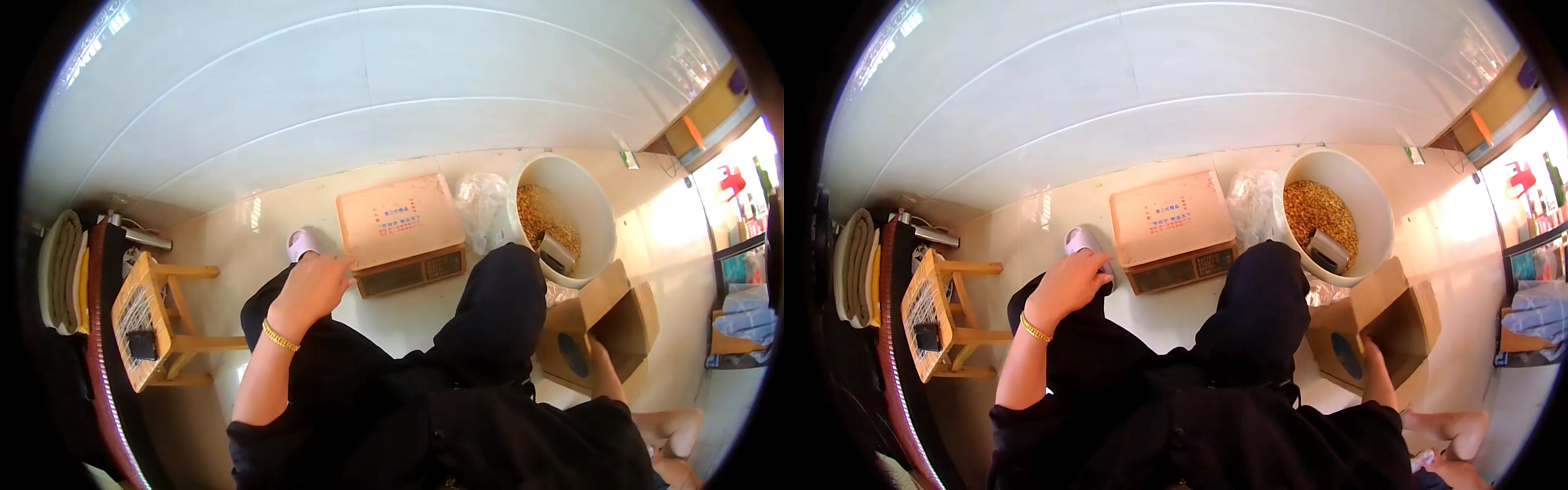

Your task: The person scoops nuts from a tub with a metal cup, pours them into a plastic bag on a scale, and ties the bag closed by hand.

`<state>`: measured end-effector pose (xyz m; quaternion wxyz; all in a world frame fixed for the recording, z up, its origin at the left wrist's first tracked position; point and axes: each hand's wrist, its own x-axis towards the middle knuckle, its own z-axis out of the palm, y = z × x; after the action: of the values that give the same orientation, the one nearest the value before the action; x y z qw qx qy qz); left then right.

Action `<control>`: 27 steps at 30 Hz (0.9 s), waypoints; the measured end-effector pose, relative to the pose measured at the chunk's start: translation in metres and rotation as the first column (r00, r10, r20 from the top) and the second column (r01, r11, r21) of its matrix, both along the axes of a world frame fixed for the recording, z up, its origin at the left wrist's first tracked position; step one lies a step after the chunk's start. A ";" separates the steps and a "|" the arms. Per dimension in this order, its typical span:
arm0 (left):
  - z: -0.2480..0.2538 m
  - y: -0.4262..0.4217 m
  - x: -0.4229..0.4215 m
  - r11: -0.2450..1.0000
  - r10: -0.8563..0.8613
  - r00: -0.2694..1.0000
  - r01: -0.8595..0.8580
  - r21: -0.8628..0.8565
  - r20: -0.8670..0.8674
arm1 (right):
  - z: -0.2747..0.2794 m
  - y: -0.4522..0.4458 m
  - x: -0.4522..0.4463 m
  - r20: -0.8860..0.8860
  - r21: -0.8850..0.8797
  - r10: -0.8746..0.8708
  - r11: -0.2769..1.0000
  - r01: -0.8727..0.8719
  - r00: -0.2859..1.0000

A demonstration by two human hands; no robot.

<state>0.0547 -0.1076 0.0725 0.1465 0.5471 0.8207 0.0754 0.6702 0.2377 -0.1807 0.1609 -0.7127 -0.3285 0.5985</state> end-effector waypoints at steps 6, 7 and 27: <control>-0.018 0.048 -0.032 0.996 -0.057 0.998 0.057 0.064 -0.003 | 0.003 -0.013 -0.011 0.834 -0.038 0.429 0.673 -0.738 0.348; -0.031 0.052 -0.035 0.996 -0.064 0.998 0.064 0.068 0.008 | 0.010 -0.010 -0.010 0.880 -0.064 0.403 0.623 -0.779 0.251; -0.051 0.098 -0.018 0.991 -0.107 0.992 0.101 0.090 0.073 | 0.045 0.070 0.011 0.850 -0.045 0.467 0.523 -0.851 0.242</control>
<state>0.0371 -0.0099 0.0220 0.1583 0.5916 0.7807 0.1242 0.6810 0.3074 -0.1355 -0.1246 -0.6211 -0.7610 0.1403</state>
